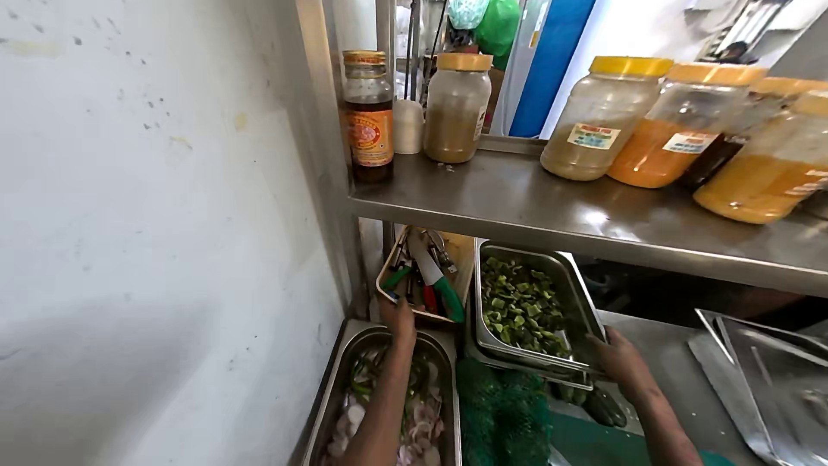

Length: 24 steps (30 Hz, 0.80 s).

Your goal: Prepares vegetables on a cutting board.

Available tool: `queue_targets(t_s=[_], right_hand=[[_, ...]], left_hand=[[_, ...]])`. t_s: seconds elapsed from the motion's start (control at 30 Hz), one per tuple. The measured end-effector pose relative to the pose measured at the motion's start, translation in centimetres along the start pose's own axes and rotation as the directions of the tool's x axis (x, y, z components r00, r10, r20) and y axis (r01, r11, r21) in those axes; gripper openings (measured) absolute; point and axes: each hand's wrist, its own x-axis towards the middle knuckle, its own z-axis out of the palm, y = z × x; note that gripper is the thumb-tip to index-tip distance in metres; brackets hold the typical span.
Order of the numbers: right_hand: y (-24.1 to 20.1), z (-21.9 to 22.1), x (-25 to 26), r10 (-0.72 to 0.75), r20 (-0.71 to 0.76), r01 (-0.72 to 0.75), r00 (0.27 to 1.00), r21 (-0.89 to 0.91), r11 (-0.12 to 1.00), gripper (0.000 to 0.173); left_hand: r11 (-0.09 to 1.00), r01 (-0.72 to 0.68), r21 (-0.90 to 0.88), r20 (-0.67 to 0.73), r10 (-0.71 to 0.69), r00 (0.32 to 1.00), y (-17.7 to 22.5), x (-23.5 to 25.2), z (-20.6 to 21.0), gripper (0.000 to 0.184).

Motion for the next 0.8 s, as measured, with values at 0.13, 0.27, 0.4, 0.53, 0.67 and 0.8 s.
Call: queue_targets(t_s=[0.13, 0.27, 0.4, 0.53, 0.67, 0.8], right_hand=[[0.1, -0.1, 0.2, -0.042, -0.03, 0.04, 0.999, -0.081, 0.996, 0.04], [0.2, 0.0, 0.1, -0.011, -0.011, 0.011, 1.0, -0.006, 1.0, 0.039], [0.4, 0.0, -0.4, -0.043, -0.099, 0.041, 0.994, -0.029, 0.999, 0.047], [-3.1, -0.2, -4.7, -0.424, -0.426, 0.362, 0.799, -0.221, 0.906, 0.052], [-13.0, 3.8, -9.3, -0.702, -0.265, 0.698, 0.661, -0.128, 0.705, 0.026], [-22.4, 11.9, -6.9, -0.626, 0.244, 0.657, 0.74, -0.065, 0.751, 0.043]], left_hand=[[0.999, -0.001, -0.054, 0.01, 0.001, 1.0, -0.1, -0.5, 0.0, 0.056], [0.99, -0.002, -0.138, 0.025, 0.006, 1.0, 0.0, -0.5, 0.0, 0.058], [0.987, 0.02, -0.161, 0.034, -0.014, 0.999, 0.0, -0.3, -0.2, 0.06], [0.986, 0.038, -0.164, 0.051, -0.03, 0.998, 0.0, -0.4, -0.4, 0.057], [0.987, 0.03, -0.157, 0.063, -0.021, 0.998, 0.3, -0.6, -0.7, 0.053], [0.985, 0.031, -0.172, 0.089, -0.015, 0.996, 0.4, -0.8, -1.0, 0.049]])
